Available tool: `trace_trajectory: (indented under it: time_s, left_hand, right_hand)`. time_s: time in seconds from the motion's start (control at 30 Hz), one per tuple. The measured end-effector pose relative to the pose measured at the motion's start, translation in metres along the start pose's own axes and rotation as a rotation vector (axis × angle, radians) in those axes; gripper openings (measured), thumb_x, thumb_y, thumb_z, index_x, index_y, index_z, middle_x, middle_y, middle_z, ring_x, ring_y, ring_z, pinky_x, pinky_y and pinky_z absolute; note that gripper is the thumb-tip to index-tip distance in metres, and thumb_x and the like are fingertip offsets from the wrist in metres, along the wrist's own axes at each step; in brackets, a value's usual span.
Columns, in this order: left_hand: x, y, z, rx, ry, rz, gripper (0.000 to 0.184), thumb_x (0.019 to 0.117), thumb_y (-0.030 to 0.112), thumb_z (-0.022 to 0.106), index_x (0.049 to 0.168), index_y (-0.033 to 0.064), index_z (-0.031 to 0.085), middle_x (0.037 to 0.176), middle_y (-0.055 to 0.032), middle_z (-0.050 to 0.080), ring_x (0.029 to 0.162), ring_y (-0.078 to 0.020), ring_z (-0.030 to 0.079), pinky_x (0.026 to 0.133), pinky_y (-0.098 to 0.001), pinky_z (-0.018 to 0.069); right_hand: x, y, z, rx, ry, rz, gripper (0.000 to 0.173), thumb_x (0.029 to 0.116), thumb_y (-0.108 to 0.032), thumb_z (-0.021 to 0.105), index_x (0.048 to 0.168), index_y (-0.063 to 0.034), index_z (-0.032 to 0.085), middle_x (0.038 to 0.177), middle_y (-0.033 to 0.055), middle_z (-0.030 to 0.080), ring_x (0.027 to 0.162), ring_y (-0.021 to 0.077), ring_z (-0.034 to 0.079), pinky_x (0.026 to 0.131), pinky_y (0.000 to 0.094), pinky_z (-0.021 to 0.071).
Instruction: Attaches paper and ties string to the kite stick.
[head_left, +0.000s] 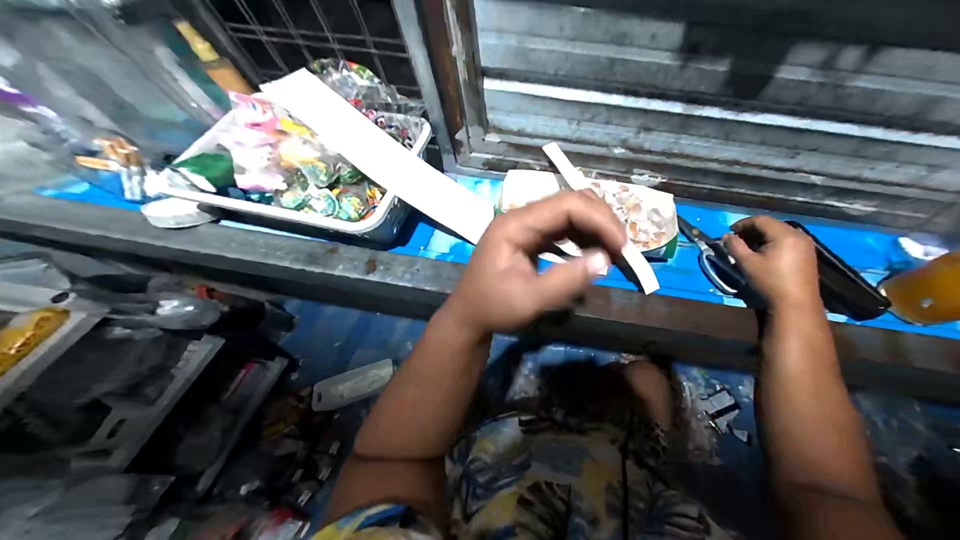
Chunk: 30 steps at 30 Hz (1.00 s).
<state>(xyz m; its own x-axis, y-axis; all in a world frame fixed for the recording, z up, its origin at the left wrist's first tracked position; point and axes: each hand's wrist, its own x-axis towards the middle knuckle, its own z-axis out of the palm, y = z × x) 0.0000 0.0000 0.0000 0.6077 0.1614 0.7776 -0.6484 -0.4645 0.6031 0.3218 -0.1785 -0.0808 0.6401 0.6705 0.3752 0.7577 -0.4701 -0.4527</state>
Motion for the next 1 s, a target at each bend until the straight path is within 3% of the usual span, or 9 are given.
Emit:
trace_trajectory:
  time_s: [0.1,0.2,0.27,0.33,0.47,0.63,0.8,0.87,1.0]
  left_hand:
    - [-0.003,-0.086,-0.027,0.475,0.231,-0.268,0.018,0.0982,0.006,0.056,0.106,-0.0047,0.068,0.098,-0.0096,0.069,0.085,-0.008,0.065,0.08,-0.0275,0.055]
    - [-0.015,-0.125,-0.035,0.591,0.358,-0.415,0.021,0.1,0.007,0.054,0.112,-0.0031,0.067,0.096,-0.0136,0.069,0.081,-0.0156,0.066,0.077,-0.0353,0.0555]
    - [-0.018,-0.124,-0.031,0.603,0.381,-0.338,0.023,0.1,0.009,0.053,0.114,-0.0028,0.067,0.097,-0.0141,0.07,0.081,-0.0162,0.067,0.077,-0.0354,0.0564]
    - [-0.024,-0.125,-0.028,0.639,0.341,-0.268,0.023,0.0987,0.009,0.054,0.113,-0.0027,0.068,0.095,-0.0152,0.07,0.08,-0.0196,0.068,0.075,-0.0386,0.0566]
    - [-0.033,-0.123,-0.027,0.721,0.235,-0.186,0.018,0.0965,0.011,0.058,0.105,0.0009,0.071,0.092,-0.0113,0.07,0.078,-0.0189,0.066,0.072,-0.037,0.0561]
    - [-0.036,-0.126,-0.024,0.709,0.123,-0.072,0.021,0.0952,0.016,0.058,0.092,0.0021,0.073,0.088,-0.0099,0.072,0.081,-0.0199,0.069,0.077,-0.0397,0.0566]
    - [-0.036,-0.127,-0.024,0.689,0.012,-0.048,0.027,0.0979,0.021,0.059,0.086,0.0024,0.075,0.081,-0.0087,0.069,0.079,-0.0214,0.068,0.073,-0.0405,0.0562]
    - [-0.037,-0.127,-0.025,0.684,-0.001,-0.069,0.028,0.0996,0.023,0.059,0.087,0.0035,0.076,0.081,-0.008,0.069,0.079,-0.0205,0.067,0.073,-0.0401,0.0561]
    - [-0.036,-0.126,-0.025,0.671,0.019,-0.1,0.026,0.0999,0.022,0.059,0.092,0.0045,0.076,0.084,-0.0069,0.069,0.08,-0.0182,0.067,0.074,-0.038,0.0565]
  right_hand:
    - [-0.005,-0.004,0.008,0.054,0.21,-0.19,0.028,0.1008,-0.018,0.062,0.113,0.0059,0.069,0.106,0.0258,0.07,0.092,0.0394,0.069,0.083,0.0577,0.0551]
    - [-0.019,-0.028,0.023,0.108,0.284,-0.373,0.029,0.0969,-0.021,0.065,0.104,0.0062,0.072,0.094,0.0218,0.071,0.079,0.0312,0.07,0.072,0.0479,0.0583]
    - [-0.031,-0.049,0.035,0.108,0.16,-0.422,0.038,0.0936,-0.032,0.071,0.106,0.003,0.074,0.096,0.0189,0.073,0.078,0.0284,0.069,0.07,0.0462,0.0581]
    - [-0.04,-0.072,0.043,0.024,0.043,-0.399,0.046,0.0912,-0.041,0.074,0.114,-0.0014,0.073,0.105,0.0181,0.073,0.089,0.0327,0.072,0.075,0.0525,0.0589]
    - [-0.042,-0.087,0.055,-0.057,0.073,-0.384,0.03,0.0948,-0.023,0.065,0.114,-0.0015,0.075,0.1,0.0177,0.075,0.088,0.0349,0.074,0.075,0.0546,0.0592]
    - [-0.025,-0.118,0.031,0.272,-0.021,-0.211,0.026,0.1034,-0.017,0.056,0.109,-0.0007,0.075,0.083,0.009,0.071,0.071,0.0125,0.066,0.071,0.0334,0.0565]
    - [0.002,-0.16,0.023,0.489,-0.131,-0.145,0.028,0.1088,-0.019,0.05,0.107,-0.0031,0.073,0.077,-0.0003,0.072,0.057,0.0038,0.059,0.054,0.0247,0.0506]
    - [0.012,-0.166,0.025,0.6,-0.116,-0.147,0.027,0.1084,-0.017,0.048,0.109,-0.0028,0.072,0.077,-0.0025,0.073,0.056,0.001,0.058,0.053,0.0211,0.049]
    - [0.023,-0.173,0.029,0.891,-0.19,-0.026,0.028,0.1094,-0.014,0.044,0.109,-0.0001,0.068,0.071,0.0001,0.072,0.051,0.0014,0.057,0.049,0.0178,0.0455]
